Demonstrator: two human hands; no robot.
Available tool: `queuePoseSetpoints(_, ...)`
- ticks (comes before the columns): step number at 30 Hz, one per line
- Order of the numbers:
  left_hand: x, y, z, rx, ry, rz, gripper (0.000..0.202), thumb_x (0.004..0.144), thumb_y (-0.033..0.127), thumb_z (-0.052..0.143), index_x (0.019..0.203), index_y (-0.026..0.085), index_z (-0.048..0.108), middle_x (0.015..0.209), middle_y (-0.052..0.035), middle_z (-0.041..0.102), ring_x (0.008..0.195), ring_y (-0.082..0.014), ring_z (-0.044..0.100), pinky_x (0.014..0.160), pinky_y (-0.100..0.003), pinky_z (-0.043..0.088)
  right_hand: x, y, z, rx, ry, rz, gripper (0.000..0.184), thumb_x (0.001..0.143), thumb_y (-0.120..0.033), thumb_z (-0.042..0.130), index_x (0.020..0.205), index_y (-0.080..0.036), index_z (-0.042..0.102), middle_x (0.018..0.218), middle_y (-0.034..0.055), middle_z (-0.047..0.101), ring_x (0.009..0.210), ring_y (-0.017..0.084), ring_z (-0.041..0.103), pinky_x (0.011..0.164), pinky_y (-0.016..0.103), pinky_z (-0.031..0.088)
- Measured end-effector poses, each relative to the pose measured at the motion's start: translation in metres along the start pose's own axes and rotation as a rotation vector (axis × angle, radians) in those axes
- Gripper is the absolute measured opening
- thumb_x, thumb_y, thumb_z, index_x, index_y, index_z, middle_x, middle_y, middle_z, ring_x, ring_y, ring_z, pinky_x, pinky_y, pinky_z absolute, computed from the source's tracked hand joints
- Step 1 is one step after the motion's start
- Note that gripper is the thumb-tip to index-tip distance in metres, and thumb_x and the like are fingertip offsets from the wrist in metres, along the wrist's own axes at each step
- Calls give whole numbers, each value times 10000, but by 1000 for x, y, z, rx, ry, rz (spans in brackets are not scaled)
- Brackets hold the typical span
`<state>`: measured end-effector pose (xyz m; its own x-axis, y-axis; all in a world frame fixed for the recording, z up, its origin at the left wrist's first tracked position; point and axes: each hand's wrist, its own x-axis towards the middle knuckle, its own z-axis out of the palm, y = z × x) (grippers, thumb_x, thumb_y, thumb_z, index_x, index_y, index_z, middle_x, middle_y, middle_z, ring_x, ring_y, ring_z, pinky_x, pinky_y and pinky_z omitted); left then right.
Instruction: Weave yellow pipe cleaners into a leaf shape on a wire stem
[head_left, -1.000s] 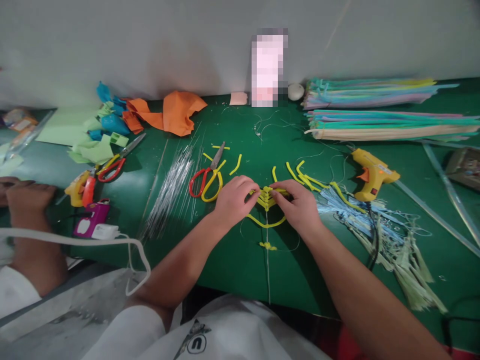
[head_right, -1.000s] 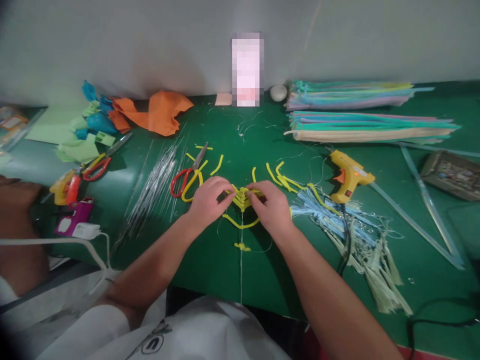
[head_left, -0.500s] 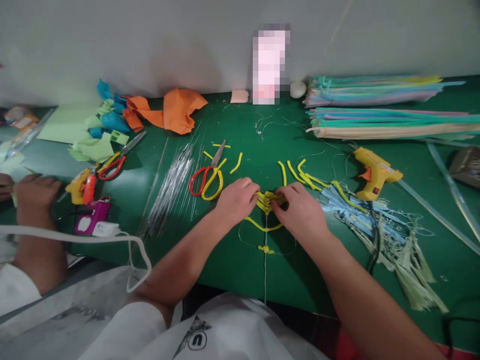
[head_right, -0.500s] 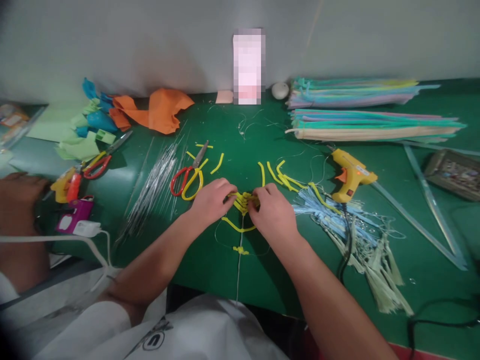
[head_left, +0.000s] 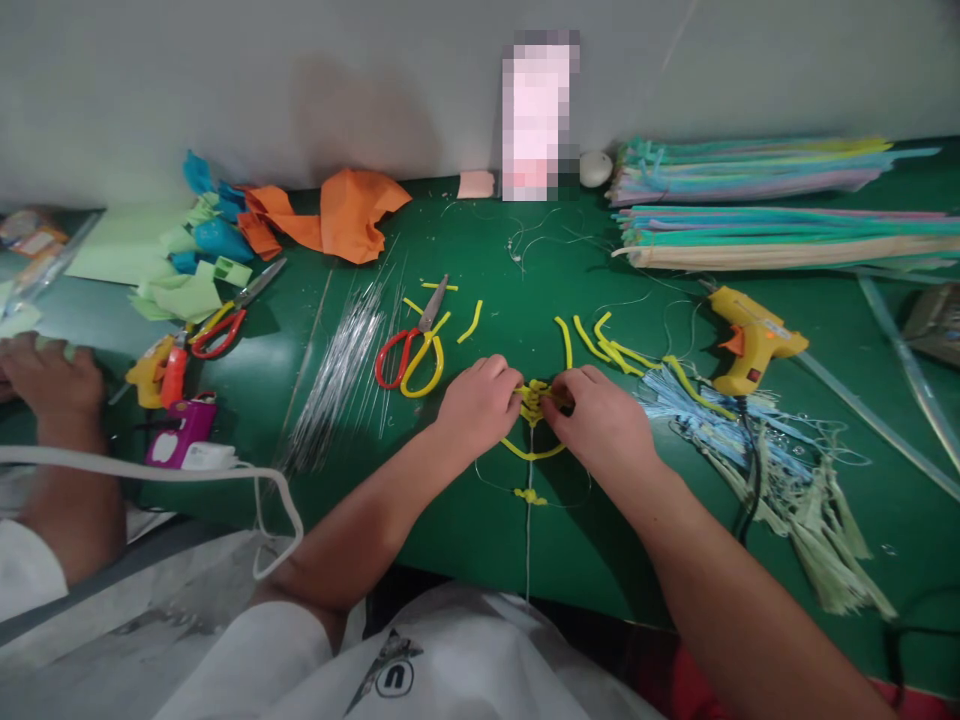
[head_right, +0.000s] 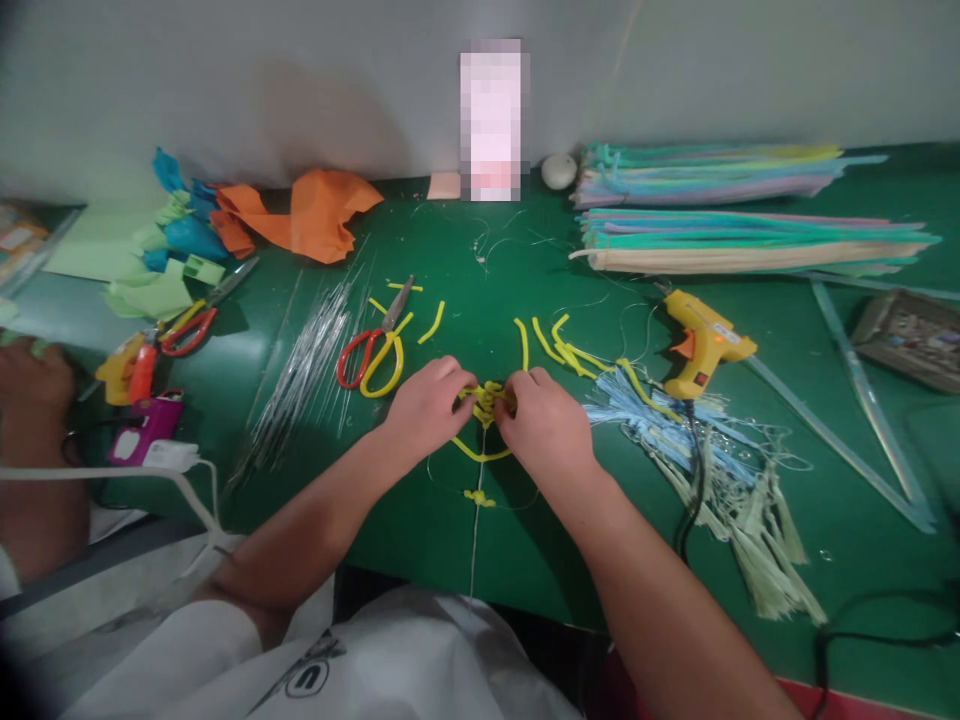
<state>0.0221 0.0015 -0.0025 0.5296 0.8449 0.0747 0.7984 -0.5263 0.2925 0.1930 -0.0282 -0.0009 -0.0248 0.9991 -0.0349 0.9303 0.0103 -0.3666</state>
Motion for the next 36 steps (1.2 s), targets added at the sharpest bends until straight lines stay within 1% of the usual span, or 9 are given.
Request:
queuePoseSetpoints(3, 0, 2, -1, 4, -9, -11, 107, 887, 190, 514, 921, 158, 610, 936, -74, 584, 894, -200, 561, 719, -308, 472, 0, -1, -1, 0, -3, -21, 94, 839, -286, 580, 819, -208, 628, 834, 30, 583, 660, 149, 497, 514, 283, 229)
queuePoseSetpoints(6, 2, 3, -2, 1, -18, -14, 83, 874, 179, 525, 904, 157, 599, 951, -74, 587, 905, -201, 551, 726, -308, 468, 0, -1, 0, 14, 16, -68, 79, 824, -249, 586, 788, -201, 638, 819, 39, 577, 708, 165, 519, 533, 285, 257)
queuePoseSetpoints(11, 2, 4, 0, 21, -29, -14, 63, 860, 172, 527, 885, 162, 584, 906, -63, 603, 878, -204, 533, 718, -319, 452, 2, 0, 3, 21, 60, -131, 61, 794, -206, 582, 783, -177, 636, 816, 69, 601, 791, 208, 531, 622, 305, 326)
queuePoseSetpoints(15, 1, 3, 2, 15, -9, -11, 105, 833, 140, 529, 911, 169, 593, 907, -60, 604, 878, -203, 526, 718, -321, 446, 3, 2, 4, -16, 85, -175, 57, 756, -186, 588, 780, -169, 637, 803, 82, 614, 803, 236, 510, 678, 334, 344)
queuePoseSetpoints(19, 1, 2, 3, -6, 11, -1, 139, 808, 117, 525, 908, 170, 606, 903, -62, 595, 871, -201, 524, 701, -313, 442, 3, 5, 6, 9, 63, -177, 95, 743, -150, 568, 809, -169, 633, 830, 94, 619, 813, 244, 510, 688, 343, 351)
queuePoseSetpoints(23, 2, 1, 4, -29, 32, 11, 110, 821, 120, 511, 877, 167, 594, 896, -64, 597, 867, -195, 526, 693, -306, 443, 2, 7, 8, 57, 39, -171, 137, 741, -115, 538, 837, -176, 615, 867, 101, 613, 828, 245, 519, 677, 340, 355)
queuePoseSetpoints(28, 3, 1, 2, -39, 9, 20, 96, 833, 121, 497, 862, 162, 578, 879, -57, 610, 841, -184, 529, 667, -296, 433, 2, 7, 9, 96, 47, -153, 154, 740, -98, 527, 844, -181, 605, 857, 92, 622, 831, 243, 525, 678, 333, 358)
queuePoseSetpoints(32, 4, 2, 0, -26, -15, 19, 97, 841, 132, 493, 868, 157, 582, 870, -57, 612, 816, -181, 528, 654, -299, 424, 2, 6, 5, 71, 37, -154, 158, 741, -108, 533, 857, -187, 604, 839, 79, 630, 821, 244, 523, 678, 333, 360)
queuePoseSetpoints(36, 4, 1, 1, -20, -6, 33, 132, 840, 123, 487, 902, 153, 601, 890, -60, 606, 825, -185, 525, 666, -306, 428, 2, 6, 3, 42, 30, -171, 182, 724, -100, 537, 871, -184, 606, 859, 81, 632, 817, 244, 525, 672, 334, 356)
